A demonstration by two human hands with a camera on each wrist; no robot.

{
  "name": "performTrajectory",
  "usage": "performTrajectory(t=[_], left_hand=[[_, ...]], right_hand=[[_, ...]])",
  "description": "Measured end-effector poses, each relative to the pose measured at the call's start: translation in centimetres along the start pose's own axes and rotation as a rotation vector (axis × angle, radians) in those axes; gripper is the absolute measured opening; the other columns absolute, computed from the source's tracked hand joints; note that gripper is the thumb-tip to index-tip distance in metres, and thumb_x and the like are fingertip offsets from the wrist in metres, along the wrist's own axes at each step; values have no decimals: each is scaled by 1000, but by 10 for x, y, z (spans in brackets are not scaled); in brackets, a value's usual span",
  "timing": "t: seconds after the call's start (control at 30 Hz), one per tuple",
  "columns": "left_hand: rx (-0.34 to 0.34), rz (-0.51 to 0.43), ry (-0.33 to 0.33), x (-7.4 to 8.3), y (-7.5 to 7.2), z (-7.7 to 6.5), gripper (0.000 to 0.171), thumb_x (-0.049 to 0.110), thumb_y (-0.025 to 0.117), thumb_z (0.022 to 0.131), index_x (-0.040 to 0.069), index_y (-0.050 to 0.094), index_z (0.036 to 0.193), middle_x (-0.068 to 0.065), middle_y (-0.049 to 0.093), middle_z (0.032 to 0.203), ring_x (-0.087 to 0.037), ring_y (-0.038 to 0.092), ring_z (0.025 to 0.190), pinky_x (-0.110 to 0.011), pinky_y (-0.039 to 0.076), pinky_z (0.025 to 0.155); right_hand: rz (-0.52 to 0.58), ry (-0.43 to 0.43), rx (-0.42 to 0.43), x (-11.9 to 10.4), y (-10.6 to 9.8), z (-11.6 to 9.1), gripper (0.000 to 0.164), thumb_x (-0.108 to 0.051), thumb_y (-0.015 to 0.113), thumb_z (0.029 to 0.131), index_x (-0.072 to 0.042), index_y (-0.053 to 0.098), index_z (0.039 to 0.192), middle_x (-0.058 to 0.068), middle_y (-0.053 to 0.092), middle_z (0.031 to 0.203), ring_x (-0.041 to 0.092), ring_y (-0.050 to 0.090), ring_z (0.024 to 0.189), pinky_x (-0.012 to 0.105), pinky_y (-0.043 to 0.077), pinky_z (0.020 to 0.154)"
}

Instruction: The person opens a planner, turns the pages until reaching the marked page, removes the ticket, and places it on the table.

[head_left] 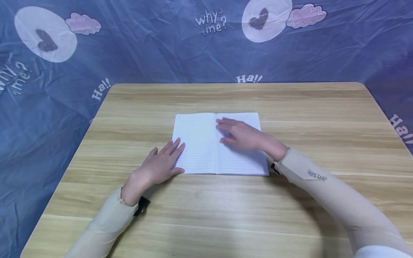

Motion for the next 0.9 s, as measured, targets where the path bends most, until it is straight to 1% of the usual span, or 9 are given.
performTrajectory(t=[0.17, 0.27, 0.4, 0.57, 0.7, 0.77, 0.9], left_hand=[[3, -3, 0, -1, 2, 0, 76, 38, 58, 98, 4, 22, 156, -16, 12, 162, -36, 13, 147, -69, 19, 108], [5, -5, 0, -1, 2, 0, 76, 38, 58, 98, 4, 23, 156, -16, 12, 162, -36, 13, 147, -69, 19, 108], [4, -5, -1, -1, 1, 0, 76, 38, 58, 98, 4, 23, 156, -16, 12, 162, -36, 13, 148, -69, 19, 108], [1, -6, -2, 0, 1, 0, 76, 38, 58, 98, 4, 22, 156, -16, 11, 162, -36, 12, 148, -69, 18, 109], [5, 2, 1, 0, 1, 0, 76, 38, 58, 98, 3, 22, 156, -16, 12, 162, -36, 13, 147, -69, 19, 108], [6, 4, 1, -1, 1, 0, 76, 38, 58, 98, 3, 23, 156, -17, 12, 162, -36, 13, 147, -69, 19, 108], [4, 2, -1, -1, 2, 0, 76, 38, 58, 98, 4, 22, 156, -16, 12, 162, -36, 12, 148, -69, 19, 109]], right_hand=[[-21, 61, 26, 20, -8, 10, 54, -18, 63, 96, 11, 46, 138, 28, 37, 149, 43, 31, 140, 51, 23, 115], [-10, 114, 20, 31, -11, 16, 57, -20, 62, 97, 11, 42, 141, 29, 36, 149, 43, 31, 140, 50, 22, 116], [18, 163, 20, 42, -14, 22, 58, -19, 61, 97, 12, 40, 142, 30, 39, 147, 43, 34, 138, 48, 24, 115], [53, 158, 51, 48, -17, 27, 52, -16, 62, 97, 12, 46, 137, 28, 53, 134, 40, 46, 130, 49, 33, 111], [69, 145, 71, 48, -18, 28, 48, -15, 62, 96, 12, 49, 134, 25, 59, 124, 38, 53, 121, 49, 38, 106], [73, 147, 74, 47, -19, 28, 48, -15, 63, 96, 12, 50, 134, 25, 59, 124, 37, 54, 119, 49, 39, 105], [76, 170, 71, 47, -19, 27, 48, -17, 62, 97, 11, 50, 134, 27, 56, 132, 39, 49, 127, 48, 35, 109]])
Point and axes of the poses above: each hand's wrist, its own z-axis towards the middle knuckle, its own y-axis out of the palm, x = y × z, the point moved 3 cm from there along z, towards the middle knuckle
